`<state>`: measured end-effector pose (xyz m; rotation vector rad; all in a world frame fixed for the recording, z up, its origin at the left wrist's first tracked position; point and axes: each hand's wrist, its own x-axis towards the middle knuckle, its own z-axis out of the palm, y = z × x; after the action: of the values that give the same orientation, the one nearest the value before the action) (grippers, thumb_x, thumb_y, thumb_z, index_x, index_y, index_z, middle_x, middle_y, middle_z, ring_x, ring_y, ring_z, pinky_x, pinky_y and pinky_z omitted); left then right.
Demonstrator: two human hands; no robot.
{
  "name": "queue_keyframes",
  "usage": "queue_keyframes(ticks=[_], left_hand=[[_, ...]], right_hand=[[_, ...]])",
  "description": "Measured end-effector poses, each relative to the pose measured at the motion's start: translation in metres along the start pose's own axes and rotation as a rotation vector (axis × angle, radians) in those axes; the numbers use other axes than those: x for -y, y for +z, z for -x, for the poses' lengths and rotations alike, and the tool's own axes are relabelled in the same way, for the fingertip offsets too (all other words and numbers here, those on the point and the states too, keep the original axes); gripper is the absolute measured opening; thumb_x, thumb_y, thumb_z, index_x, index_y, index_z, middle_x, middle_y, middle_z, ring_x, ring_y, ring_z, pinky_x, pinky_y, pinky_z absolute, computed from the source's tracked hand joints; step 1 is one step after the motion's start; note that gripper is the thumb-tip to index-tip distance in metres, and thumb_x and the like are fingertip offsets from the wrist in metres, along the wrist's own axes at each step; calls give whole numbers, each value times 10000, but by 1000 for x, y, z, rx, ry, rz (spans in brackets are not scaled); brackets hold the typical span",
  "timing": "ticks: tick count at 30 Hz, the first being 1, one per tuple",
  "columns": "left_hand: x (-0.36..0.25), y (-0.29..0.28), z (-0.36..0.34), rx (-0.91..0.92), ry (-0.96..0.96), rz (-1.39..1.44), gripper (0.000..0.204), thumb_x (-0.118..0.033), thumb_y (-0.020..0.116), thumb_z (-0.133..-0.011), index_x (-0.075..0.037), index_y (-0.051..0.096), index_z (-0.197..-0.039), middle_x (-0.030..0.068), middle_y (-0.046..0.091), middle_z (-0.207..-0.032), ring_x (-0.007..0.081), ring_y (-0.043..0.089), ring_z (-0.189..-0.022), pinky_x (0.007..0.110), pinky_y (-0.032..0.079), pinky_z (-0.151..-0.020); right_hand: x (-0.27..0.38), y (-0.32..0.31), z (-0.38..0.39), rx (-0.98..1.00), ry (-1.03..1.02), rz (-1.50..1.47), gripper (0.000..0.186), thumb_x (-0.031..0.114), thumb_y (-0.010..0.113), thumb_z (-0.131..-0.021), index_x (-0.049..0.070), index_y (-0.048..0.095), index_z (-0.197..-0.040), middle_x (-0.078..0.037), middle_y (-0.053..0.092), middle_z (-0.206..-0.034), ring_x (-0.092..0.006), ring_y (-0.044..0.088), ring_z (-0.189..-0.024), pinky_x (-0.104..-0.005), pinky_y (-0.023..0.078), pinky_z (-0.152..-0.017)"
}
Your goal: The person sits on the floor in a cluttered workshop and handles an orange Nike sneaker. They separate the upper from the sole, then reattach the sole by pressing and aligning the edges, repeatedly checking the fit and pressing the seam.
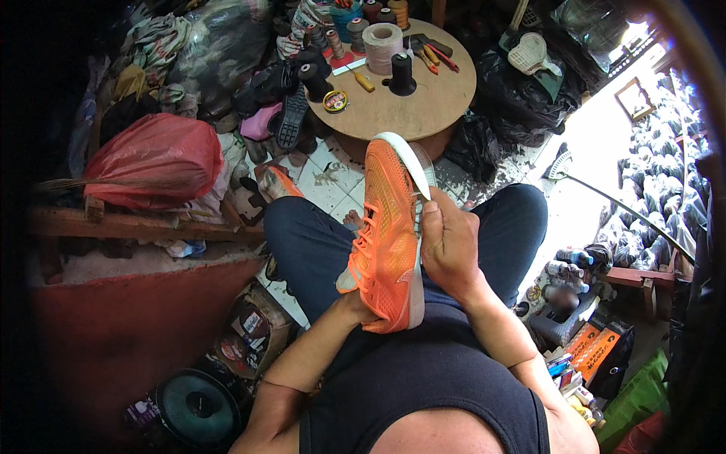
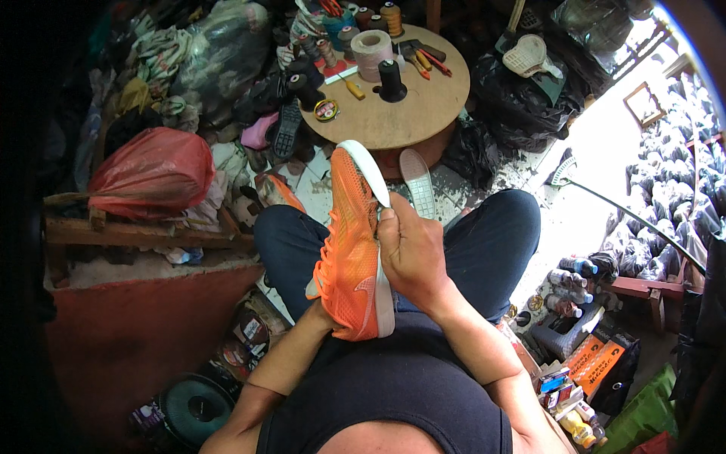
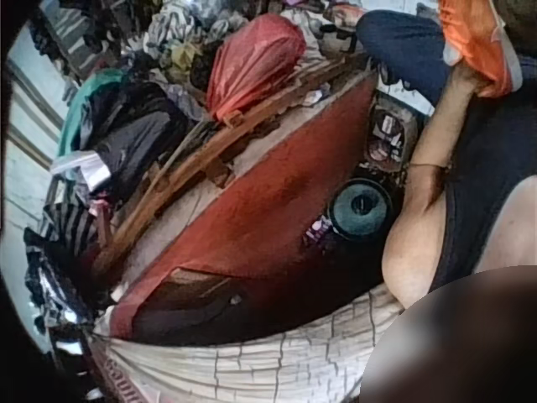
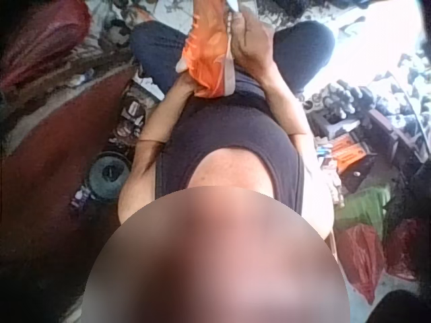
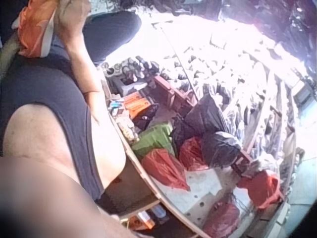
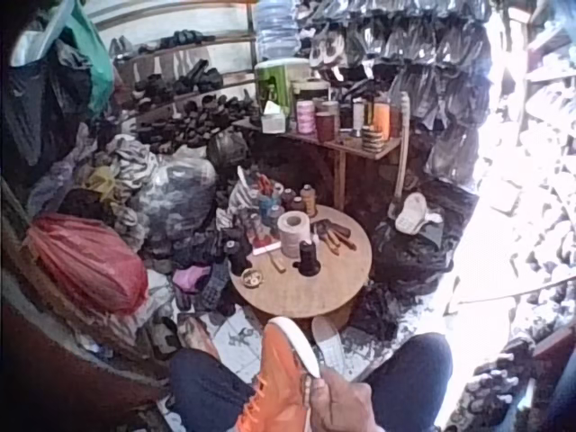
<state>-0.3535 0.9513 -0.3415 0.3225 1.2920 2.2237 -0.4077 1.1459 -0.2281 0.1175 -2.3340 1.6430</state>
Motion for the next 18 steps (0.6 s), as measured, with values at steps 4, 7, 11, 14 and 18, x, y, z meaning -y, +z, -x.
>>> queue_keyframes(ticks=[4,7,11,14,18], left_hand=[[-6,5,-5,-64,-33,288,441,-217,557,-1141,-82,469,-1551,36,592,-1350,160,610,-1200,329,561,-999],[-11,7,-8,-114,56,-81,456,-223,556,-1141,-79,457,-1563,50,596,-1359,161,608,-1210,318,557,-1001],[-11,7,-9,-224,-29,77,515,-228,564,-1133,-89,411,-1604,71,567,-1448,175,600,-1272,324,547,-1044],[-8,4,-7,-323,-20,-101,538,-224,592,-1119,-81,408,-1604,74,570,-1448,183,599,-1277,330,542,-1053],[-10,1,-3,-224,125,-151,563,-216,604,-1112,-75,394,-1616,87,554,-1483,208,578,-1325,360,509,-1110]], right_hand=[[1,1,0,-5,23,-39,214,117,529,-1091,1,691,-1169,-209,590,-659,-387,668,-578,-451,479,-544],[3,2,0,-38,-15,-48,217,122,528,-1096,3,688,-1181,-207,589,-651,-376,669,-568,-456,477,-539],[6,2,1,-11,9,-5,200,123,535,-1096,6,683,-1163,-207,593,-654,-377,671,-567,-460,476,-535],[7,4,1,-1,24,-15,172,114,543,-1087,8,674,-1121,-213,596,-658,-397,668,-577,-473,474,-535],[6,7,-1,4,33,-26,132,107,563,-1065,10,652,-1059,-231,607,-675,-450,662,-616,-515,474,-554]])
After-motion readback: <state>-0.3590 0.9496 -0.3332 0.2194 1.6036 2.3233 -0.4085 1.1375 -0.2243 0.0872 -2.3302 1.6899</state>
